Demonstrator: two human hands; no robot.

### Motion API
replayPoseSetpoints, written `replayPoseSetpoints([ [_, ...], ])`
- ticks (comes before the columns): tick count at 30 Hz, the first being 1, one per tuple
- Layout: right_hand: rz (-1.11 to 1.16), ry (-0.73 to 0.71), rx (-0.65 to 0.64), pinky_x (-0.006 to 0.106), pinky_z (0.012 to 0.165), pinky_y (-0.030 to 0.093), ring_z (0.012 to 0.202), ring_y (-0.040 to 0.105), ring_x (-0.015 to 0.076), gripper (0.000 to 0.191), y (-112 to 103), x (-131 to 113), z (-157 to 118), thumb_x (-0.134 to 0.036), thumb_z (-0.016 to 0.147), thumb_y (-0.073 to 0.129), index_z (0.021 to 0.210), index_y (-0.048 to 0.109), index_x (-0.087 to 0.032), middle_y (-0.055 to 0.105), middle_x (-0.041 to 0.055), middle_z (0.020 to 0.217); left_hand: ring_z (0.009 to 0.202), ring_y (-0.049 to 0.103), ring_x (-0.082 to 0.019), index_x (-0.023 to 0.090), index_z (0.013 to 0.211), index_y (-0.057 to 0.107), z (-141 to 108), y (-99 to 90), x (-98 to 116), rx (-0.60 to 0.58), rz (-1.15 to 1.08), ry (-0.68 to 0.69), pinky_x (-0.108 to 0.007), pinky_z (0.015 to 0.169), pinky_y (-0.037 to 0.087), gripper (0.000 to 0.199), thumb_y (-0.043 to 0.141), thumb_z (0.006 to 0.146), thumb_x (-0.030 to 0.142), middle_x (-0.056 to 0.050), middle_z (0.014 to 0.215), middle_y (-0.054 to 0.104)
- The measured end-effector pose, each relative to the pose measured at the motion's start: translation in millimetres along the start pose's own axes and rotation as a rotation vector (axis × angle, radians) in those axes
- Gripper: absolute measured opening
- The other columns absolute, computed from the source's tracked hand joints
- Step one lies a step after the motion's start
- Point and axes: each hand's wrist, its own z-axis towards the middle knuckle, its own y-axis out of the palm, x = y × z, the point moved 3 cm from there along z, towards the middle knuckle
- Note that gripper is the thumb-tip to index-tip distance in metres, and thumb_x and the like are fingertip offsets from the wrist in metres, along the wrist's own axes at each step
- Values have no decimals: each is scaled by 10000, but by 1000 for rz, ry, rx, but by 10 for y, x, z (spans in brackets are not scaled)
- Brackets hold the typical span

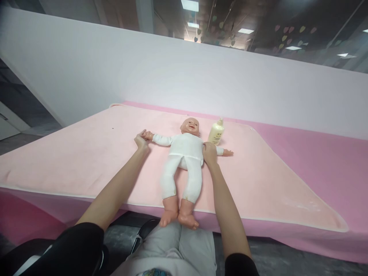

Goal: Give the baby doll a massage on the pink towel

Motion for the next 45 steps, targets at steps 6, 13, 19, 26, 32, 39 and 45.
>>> replayPoseSetpoints([
  [6,-9,21,-11,389,901,420,937,555,249,292,7,4,9,-134,783,382,933,632,-121,648,138,976,677,636,-117,121,910,637,-3,22,-1,39,48,35,-258,725,524,265,440,733,142,-46,758,661],
  [13,11,7,2,402,902,423,931,552,253,298,17,18,9,-143,776,374,930,628,-126,647,142,973,717,640,-119,129,884,640,-28,9,11,23,138,116,-253,730,521,232,468,728,142,-39,764,664],
  [19,8,5,-3,401,909,418,933,549,252,298,17,14,7,-142,787,373,938,630,-129,645,138,972,692,631,-117,132,855,635,-11,-13,-18,27,171,157,-259,726,519,211,479,714,132,-35,747,656],
  [26,-6,8,15,388,907,418,934,548,247,304,19,4,-3,-132,792,371,946,633,-122,644,136,969,672,629,-112,131,845,616,29,-16,-48,27,157,152,-271,746,526,200,459,723,109,-37,734,660],
  [32,-19,-6,14,382,899,421,927,548,245,298,21,16,3,-136,797,377,943,636,-123,645,134,962,685,636,-115,127,858,613,69,-35,-75,-3,188,177,-278,775,528,204,453,733,113,-52,761,666],
  [39,-38,-12,9,381,870,436,911,554,249,302,3,-4,3,-139,799,372,937,640,-126,648,134,944,798,661,-138,113,919,632,79,-56,-77,-2,264,188,-302,852,516,266,449,726,121,-79,841,689],
  [45,-59,-21,0,401,881,438,926,560,267,318,1,-19,7,-135,798,362,948,641,-101,650,156,949,882,662,-150,107,992,639,79,-62,-74,-2,345,209,-304,889,503,319,427,757,139,-106,919,703],
])
